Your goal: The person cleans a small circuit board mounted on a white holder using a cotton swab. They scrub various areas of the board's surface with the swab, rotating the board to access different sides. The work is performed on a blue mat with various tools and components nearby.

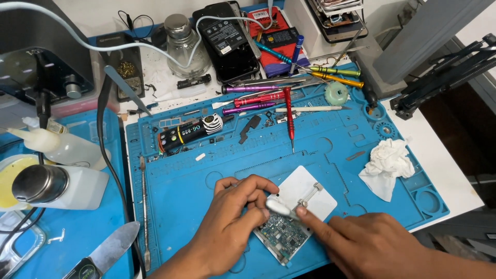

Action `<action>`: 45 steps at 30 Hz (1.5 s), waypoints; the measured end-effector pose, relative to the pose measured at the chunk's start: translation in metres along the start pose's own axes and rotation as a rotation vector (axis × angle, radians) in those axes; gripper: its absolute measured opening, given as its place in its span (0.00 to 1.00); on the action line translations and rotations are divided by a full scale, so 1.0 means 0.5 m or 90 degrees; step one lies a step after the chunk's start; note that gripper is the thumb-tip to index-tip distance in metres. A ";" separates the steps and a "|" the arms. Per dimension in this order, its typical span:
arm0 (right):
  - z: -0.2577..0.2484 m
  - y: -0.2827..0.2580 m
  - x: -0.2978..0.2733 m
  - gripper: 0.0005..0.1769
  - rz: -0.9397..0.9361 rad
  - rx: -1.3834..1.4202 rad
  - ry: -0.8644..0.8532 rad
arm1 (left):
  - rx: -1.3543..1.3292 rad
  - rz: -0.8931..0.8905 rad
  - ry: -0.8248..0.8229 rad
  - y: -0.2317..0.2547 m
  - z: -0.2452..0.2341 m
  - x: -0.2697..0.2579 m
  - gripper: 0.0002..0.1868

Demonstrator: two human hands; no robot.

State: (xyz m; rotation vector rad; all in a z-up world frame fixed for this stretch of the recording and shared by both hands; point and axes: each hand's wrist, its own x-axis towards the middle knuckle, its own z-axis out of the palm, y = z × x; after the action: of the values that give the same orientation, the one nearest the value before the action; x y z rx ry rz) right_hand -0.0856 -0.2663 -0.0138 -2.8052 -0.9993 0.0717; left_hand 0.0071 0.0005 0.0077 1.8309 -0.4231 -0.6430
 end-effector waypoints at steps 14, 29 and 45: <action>-0.017 -0.008 -0.006 0.35 -0.125 0.015 -0.033 | 0.098 -0.024 -0.010 -0.015 0.009 0.008 0.14; -0.029 -0.008 -0.010 0.32 -0.172 0.047 -0.007 | 0.149 -0.011 0.002 -0.008 0.013 0.005 0.16; -0.014 -0.004 -0.033 0.28 -0.239 -0.020 -0.004 | 0.160 -0.002 0.008 -0.014 0.017 0.006 0.17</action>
State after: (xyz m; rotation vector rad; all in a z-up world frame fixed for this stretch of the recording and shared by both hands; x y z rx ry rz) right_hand -0.0990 -0.2760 -0.0067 -2.5917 -1.5186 0.0186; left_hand 0.0041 -0.0048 -0.0018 2.0733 -0.5105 -0.6008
